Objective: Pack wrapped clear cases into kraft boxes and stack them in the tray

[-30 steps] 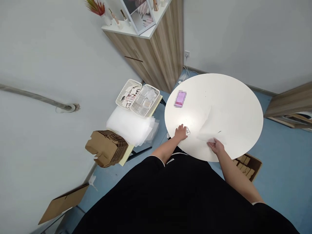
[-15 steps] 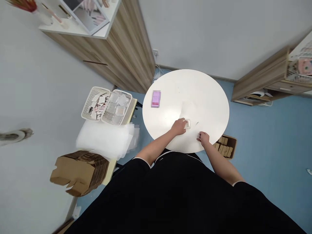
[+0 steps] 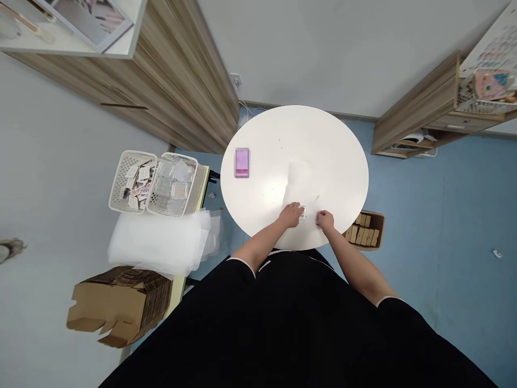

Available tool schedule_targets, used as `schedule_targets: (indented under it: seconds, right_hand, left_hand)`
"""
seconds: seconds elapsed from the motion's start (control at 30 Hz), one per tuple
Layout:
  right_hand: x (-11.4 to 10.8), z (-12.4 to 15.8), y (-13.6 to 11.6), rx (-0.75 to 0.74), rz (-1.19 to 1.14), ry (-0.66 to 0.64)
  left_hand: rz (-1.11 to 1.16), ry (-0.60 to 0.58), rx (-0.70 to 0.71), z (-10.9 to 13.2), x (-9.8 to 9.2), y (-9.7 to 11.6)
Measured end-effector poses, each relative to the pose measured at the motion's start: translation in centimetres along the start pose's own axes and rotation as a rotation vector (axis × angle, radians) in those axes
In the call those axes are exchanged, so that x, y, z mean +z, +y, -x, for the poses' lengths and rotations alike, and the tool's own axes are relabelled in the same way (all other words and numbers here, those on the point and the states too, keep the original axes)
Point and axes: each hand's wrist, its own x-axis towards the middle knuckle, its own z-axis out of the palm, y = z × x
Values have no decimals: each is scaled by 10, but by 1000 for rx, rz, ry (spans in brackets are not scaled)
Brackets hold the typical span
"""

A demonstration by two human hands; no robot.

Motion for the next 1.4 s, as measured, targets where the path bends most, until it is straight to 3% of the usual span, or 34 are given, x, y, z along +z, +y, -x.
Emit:
schedule_targets:
  seconds: [0.17, 0.33, 0.47, 0.53, 0.67, 0.73, 0.8, 0.93, 1.07, 1.23, 1.4]
  right_hand:
    - [2, 13, -3, -112, 5, -45]
    - [24, 23, -12, -290, 88, -149]
    - [41, 24, -18, -281, 231, -185]
    - [44, 24, -18, -285, 278, -197]
    - [42, 24, -18, -296, 310, -235]
    - [41, 25, -18, -302, 341, -239]
    - [41, 26, -19, -318, 390, -231]
    - [40, 29, -23, -361, 491, -242]
    - [37, 29, -26, -411, 562, -274]
    - [34, 25, -34, -430, 539, -327]
    - [31, 20, -39, -236, 291, -296]
  left_hand:
    - [7, 55, 23, 1, 6, 1]
    - [10, 71, 57, 1, 10, -4]
    - [127, 51, 28, 6, 9, -10]
    - [223, 116, -113, 10, 7, -11]
    - [507, 304, -662, 15, 3, -10]
    - [673, 261, -832, 15, 2, -10]
    - [768, 190, -890, 13, 1, -10]
    - [780, 212, -823, 11, -2, -5]
    - [826, 246, -677, 4, -3, 16]
    - [847, 213, -631, -6, -1, 38]
    - [616, 175, -473, 0, 10, 45]
